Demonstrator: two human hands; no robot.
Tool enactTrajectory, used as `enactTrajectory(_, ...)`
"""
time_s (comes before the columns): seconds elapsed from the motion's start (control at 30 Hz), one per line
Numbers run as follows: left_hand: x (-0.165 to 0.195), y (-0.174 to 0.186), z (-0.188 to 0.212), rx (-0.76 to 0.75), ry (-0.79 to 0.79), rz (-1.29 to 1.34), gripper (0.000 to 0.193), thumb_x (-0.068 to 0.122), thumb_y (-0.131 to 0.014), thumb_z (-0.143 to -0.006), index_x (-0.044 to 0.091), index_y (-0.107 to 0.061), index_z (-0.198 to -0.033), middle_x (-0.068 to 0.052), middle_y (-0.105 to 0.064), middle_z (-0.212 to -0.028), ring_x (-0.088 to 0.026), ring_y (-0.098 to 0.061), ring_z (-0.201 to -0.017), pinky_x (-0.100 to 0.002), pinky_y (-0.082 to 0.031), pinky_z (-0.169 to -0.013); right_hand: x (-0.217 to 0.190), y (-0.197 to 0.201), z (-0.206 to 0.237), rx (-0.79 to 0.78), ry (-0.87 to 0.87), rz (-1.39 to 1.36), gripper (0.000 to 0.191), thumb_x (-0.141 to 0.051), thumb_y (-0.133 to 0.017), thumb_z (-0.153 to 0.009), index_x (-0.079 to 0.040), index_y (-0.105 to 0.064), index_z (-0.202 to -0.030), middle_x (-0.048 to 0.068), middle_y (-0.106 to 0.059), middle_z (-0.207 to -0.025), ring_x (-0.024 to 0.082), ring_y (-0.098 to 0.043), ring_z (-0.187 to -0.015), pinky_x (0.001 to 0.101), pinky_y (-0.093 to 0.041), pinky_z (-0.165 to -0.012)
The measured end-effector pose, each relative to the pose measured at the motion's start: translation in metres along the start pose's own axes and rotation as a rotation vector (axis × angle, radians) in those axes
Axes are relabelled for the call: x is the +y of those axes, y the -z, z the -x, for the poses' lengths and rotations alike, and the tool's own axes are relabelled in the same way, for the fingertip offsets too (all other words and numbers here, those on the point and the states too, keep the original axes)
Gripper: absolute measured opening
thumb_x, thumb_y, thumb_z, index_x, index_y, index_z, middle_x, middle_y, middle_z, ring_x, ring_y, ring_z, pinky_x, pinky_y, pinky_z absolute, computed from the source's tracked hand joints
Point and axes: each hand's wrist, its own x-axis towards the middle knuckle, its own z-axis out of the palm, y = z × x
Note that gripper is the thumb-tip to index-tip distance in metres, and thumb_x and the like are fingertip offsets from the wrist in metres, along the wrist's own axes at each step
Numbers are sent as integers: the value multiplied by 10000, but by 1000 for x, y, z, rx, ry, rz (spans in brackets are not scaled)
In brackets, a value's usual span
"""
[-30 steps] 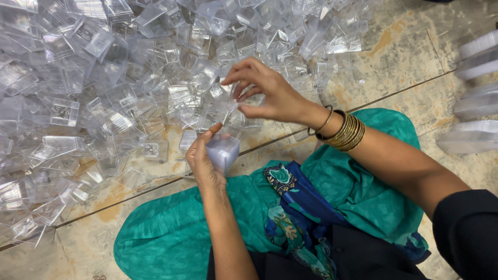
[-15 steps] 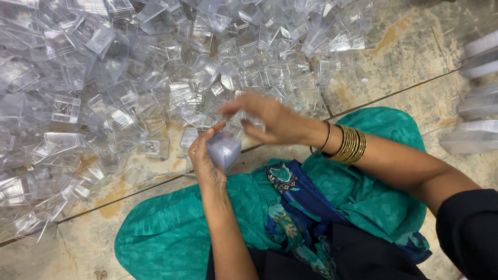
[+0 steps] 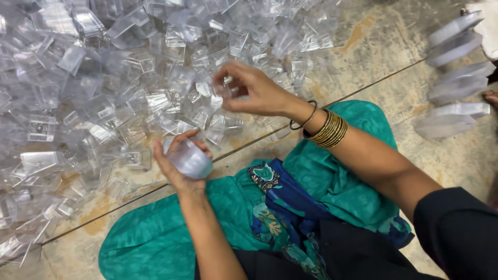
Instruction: The person sits on the floor among scattered clear plastic cups and nests cups one at a time into a growing stack, occasionally reaching across the floor to pick up additional cups and squaring the stack by hand.
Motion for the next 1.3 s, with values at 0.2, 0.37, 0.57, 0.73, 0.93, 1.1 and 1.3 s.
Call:
enactTrajectory(0.2,9,10,17,169,-67,-52,699,661,-557,-961,-28,-665,-1009,-153,-675,-842,-298,-656,-727,-438,-565,-665,33,-36,76,-353,65,301,480,-181,-815,-762,-51,-579,-1160,116,-648,-1102,321,-659,-1027,430,-546,-831)
enactTrajectory(0.37,16,20,27,224,-117,102,671,672,-538,-913,14,-657,-967,-136,-663,-826,-305,-652,-736,-444,-551,-642,54,-108,129,-443,-69,670,458,-74,-717,-805,-54,-528,-1221,138,-624,-1173,360,-654,-1092,465,-565,-850)
enactTrajectory(0.57,39,32,36,328,-292,162,621,666,-541,-899,59,-632,-1000,-135,-667,-967,-324,-680,-856,-498,-574,-693,41,-93,95,-728,-163,564,502,-213,-818,-749,-72,-537,-1140,130,-600,-1118,371,-616,-1065,511,-525,-815)
enactTrajectory(0.73,41,28,28,351,-277,39,644,679,-534,-915,63,-656,-1059,-106,-643,-1008,-310,-672,-860,-466,-588,-711,37,-105,45,-187,287,434,420,-138,-664,-809,-81,-567,-1213,116,-602,-1170,346,-621,-1085,484,-551,-858)
enactTrajectory(0.93,47,28,24,357,-202,-371,746,676,-473,-981,-20,-709,-1105,-105,-661,-907,-228,-650,-765,-379,-565,-645,50,-140,15,-266,182,657,145,-106,-690,-954,-133,-652,-1091,70,-634,-1056,269,-672,-1028,404,-548,-730)
enactTrajectory(1.1,41,39,18,378,17,-885,766,648,-423,-1001,-17,-800,-1035,-115,-692,-838,-167,-603,-682,-303,-499,-611,47,-98,-3,53,9,56,152,-158,-676,-987,-122,-729,-1125,21,-718,-1001,204,-723,-894,331,-573,-754)
enactTrajectory(1.3,7,35,-4,-69,80,-662,537,556,-618,-976,68,-686,-1189,-51,-640,-940,-169,-562,-797,-304,-455,-677,26,-95,-8,-171,212,59,268,-148,-641,-1022,-92,-702,-1277,92,-628,-1122,237,-652,-984,362,-520,-853)
